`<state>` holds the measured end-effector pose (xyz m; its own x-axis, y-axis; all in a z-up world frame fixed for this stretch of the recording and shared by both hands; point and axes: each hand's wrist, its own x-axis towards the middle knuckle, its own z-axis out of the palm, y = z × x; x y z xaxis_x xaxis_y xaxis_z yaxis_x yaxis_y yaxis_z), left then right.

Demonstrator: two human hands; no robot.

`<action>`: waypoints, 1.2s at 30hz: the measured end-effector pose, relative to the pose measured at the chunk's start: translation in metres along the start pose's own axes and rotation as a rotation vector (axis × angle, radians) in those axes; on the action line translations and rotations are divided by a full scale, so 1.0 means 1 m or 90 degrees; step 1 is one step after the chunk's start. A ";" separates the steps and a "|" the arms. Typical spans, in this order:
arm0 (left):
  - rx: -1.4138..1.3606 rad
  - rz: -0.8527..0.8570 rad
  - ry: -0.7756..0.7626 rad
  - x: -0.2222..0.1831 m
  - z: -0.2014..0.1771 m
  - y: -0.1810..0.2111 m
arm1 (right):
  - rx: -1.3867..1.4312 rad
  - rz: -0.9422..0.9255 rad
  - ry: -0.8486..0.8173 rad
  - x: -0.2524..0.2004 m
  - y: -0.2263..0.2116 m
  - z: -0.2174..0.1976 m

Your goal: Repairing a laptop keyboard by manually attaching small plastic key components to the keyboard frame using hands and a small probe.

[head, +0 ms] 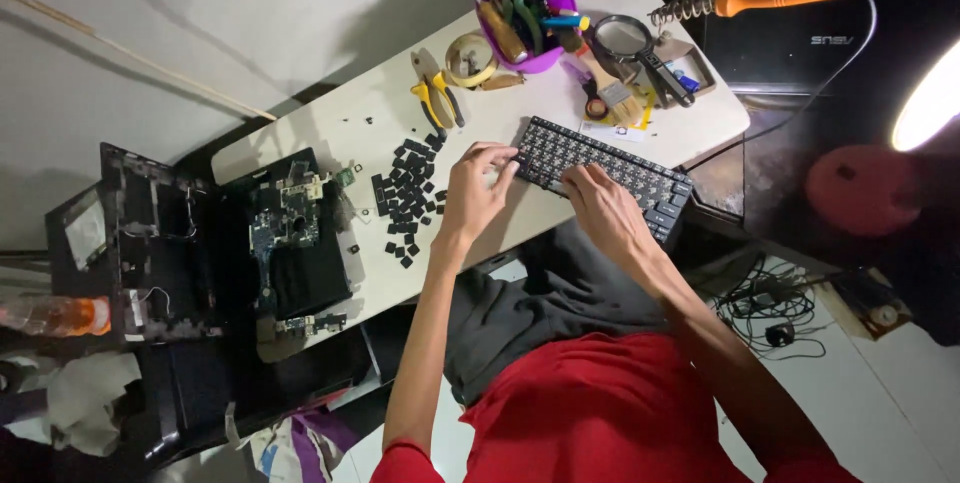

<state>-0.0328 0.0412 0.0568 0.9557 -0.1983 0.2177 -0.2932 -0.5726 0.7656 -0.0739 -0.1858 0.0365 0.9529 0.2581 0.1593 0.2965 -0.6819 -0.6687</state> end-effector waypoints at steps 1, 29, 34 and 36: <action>0.000 0.000 -0.001 0.002 0.005 -0.005 | 0.001 0.001 0.000 0.001 0.001 0.001; 0.110 -0.046 -0.053 0.026 0.035 -0.048 | -0.037 -0.088 0.009 0.013 0.032 0.013; 0.124 -0.019 -0.063 0.027 0.035 -0.046 | -0.069 -0.104 0.031 0.015 0.025 0.014; 0.128 -0.010 -0.069 0.027 0.035 -0.046 | -0.097 -0.133 0.033 0.016 0.022 0.012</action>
<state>0.0055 0.0350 0.0062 0.9547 -0.2668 0.1320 -0.2885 -0.7207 0.6304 -0.0527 -0.1883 0.0157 0.8706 0.3717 0.3222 0.4900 -0.7134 -0.5009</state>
